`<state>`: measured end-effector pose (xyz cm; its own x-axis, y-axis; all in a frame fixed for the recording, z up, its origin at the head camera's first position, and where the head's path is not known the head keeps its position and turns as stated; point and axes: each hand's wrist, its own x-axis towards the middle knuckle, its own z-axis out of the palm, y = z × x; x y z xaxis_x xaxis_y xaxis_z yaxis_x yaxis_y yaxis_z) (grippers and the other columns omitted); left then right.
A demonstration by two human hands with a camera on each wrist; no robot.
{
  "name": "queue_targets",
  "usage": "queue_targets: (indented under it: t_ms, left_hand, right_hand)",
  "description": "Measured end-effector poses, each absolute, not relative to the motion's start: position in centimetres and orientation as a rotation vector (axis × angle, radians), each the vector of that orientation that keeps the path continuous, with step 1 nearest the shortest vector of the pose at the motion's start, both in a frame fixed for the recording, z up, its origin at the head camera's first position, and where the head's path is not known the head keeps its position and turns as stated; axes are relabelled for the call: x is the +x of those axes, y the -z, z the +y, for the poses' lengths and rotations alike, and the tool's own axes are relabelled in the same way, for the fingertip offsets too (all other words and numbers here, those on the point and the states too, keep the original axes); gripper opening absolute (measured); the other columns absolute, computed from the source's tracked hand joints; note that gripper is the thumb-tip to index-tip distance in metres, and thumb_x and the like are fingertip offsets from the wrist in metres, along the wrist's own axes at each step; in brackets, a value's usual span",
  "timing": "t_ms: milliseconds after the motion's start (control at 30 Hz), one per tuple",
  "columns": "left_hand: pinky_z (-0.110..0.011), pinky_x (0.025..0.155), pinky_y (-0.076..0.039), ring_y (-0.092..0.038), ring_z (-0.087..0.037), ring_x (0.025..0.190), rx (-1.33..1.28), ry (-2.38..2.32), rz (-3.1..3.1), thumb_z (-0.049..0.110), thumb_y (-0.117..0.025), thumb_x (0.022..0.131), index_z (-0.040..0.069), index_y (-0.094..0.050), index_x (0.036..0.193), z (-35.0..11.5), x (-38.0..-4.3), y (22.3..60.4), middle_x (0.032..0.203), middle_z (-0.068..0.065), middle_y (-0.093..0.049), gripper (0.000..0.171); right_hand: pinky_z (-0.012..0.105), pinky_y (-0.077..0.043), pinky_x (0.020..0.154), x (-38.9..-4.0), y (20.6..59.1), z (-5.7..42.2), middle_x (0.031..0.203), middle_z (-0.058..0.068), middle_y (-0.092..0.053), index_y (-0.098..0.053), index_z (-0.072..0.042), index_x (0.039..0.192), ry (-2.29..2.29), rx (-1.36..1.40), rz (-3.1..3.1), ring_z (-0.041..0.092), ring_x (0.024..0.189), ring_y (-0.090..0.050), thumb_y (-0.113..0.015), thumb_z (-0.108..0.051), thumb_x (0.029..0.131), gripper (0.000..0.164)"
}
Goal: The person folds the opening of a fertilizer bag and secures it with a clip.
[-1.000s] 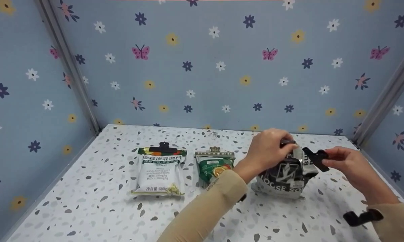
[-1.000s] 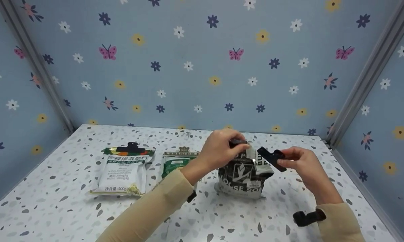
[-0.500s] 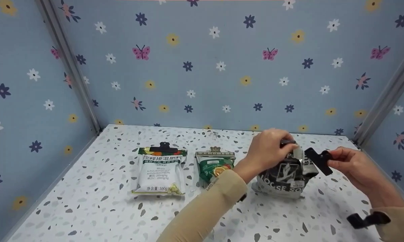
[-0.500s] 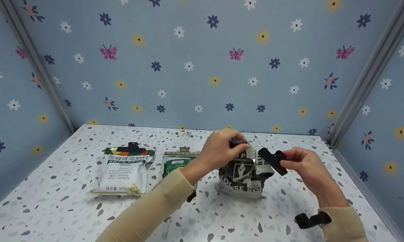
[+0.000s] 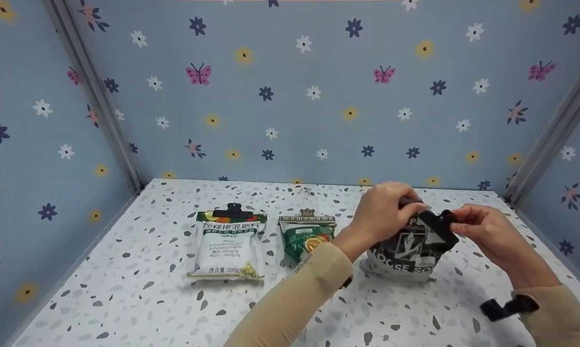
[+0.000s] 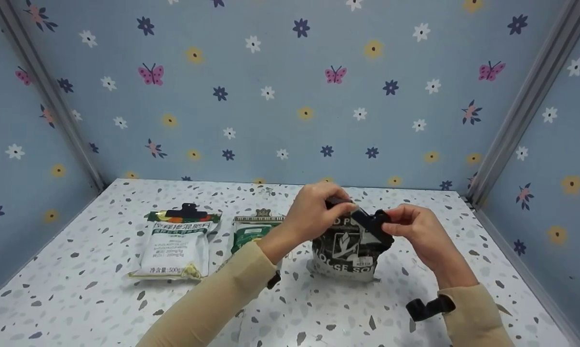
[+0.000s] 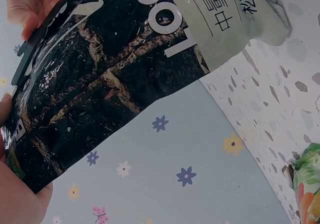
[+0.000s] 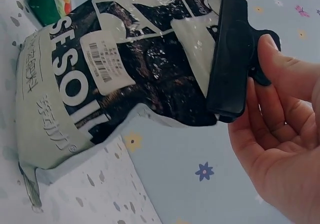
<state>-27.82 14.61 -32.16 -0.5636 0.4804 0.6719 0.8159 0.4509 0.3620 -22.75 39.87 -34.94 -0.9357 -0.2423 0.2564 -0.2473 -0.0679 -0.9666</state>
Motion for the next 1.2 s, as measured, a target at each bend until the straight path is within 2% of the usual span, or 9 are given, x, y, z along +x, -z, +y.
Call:
queue_targets:
  t_ms: [267,567,667,800,900,1067,1200]
  left_hand:
    - [-0.013,0.071,-0.044,-0.056,0.002,0.079,-1.065,0.939,-2.206,0.04,-0.07,0.094,0.022,-0.072,0.09,14.6,-27.7,32.1,0.087,0.014,-0.065,0.018]
    - [-0.014,0.072,-0.044,-0.055,0.001,0.083,-1.052,0.906,-2.265,0.045,-0.069,0.093,0.025,-0.074,0.096,14.1,-27.8,31.9,0.091,0.016,-0.065,0.021]
    - [-0.015,0.072,-0.044,-0.055,0.0,0.084,-1.042,0.902,-2.275,0.045,-0.069,0.093,0.025,-0.074,0.099,13.8,-27.9,32.0,0.092,0.016,-0.065,0.022]
    - [-0.016,0.075,-0.044,-0.056,-0.001,0.088,-1.046,0.933,-2.271,0.043,-0.07,0.093,0.023,-0.074,0.103,13.4,-28.2,32.3,0.096,0.014,-0.066,0.022]
    - [-0.018,0.082,-0.045,-0.058,-0.003,0.094,-1.038,1.003,-2.275,0.041,-0.071,0.092,0.023,-0.074,0.107,13.0,-28.3,32.5,0.102,0.013,-0.068,0.023]
    - [-0.021,0.091,-0.046,-0.058,-0.006,0.106,-1.011,1.248,-2.294,0.039,-0.073,0.091,0.022,-0.067,0.125,12.3,-28.6,33.1,0.114,0.009,-0.066,0.038]
    - [-0.023,0.085,-0.049,-0.058,-0.007,0.103,-0.979,1.451,-2.33,0.037,-0.075,0.09,0.021,-0.058,0.136,11.4,-28.9,34.0,0.119,0.007,-0.063,0.052]
  right_hand:
    - [0.024,-0.053,0.082,-22.9,35.3,39.1,0.096,0.004,-0.069,-0.071,-0.005,0.101,-2.288,0.509,-2.099,0.014,0.089,-0.067,-0.054,0.019,0.091,0.031]
    - [0.027,-0.054,0.083,-22.6,35.7,39.7,0.106,0.006,-0.066,-0.063,-0.002,0.117,-2.13,0.521,-2.225,0.016,0.096,-0.065,-0.058,0.016,0.092,0.032]
    - [0.027,-0.054,0.083,-22.6,36.0,39.9,0.107,0.003,-0.067,-0.063,-0.001,0.123,-1.958,0.447,-2.377,0.015,0.097,-0.065,-0.064,0.009,0.092,0.033]
    - [0.025,-0.052,0.083,-22.5,36.3,40.5,0.104,-0.001,-0.068,-0.064,0.004,0.121,-1.715,0.297,-2.609,0.012,0.096,-0.065,-0.072,-0.004,0.091,0.032]
    - [0.026,-0.05,0.084,-22.5,36.3,40.9,0.109,0.0,-0.068,-0.062,0.009,0.122,-1.581,0.234,-2.75,0.008,0.099,-0.064,-0.075,-0.013,0.09,0.041]
    - [0.027,-0.05,0.085,-22.7,36.7,41.2,0.114,0.005,-0.069,-0.06,0.009,0.127,-1.49,0.232,-2.844,0.006,0.101,-0.063,-0.076,-0.019,0.091,0.049]
    - [0.029,-0.051,0.084,-22.7,37.1,41.0,0.107,0.003,-0.07,-0.063,0.007,0.123,-1.51,0.245,-2.825,0.01,0.098,-0.064,-0.075,-0.019,0.091,0.043]
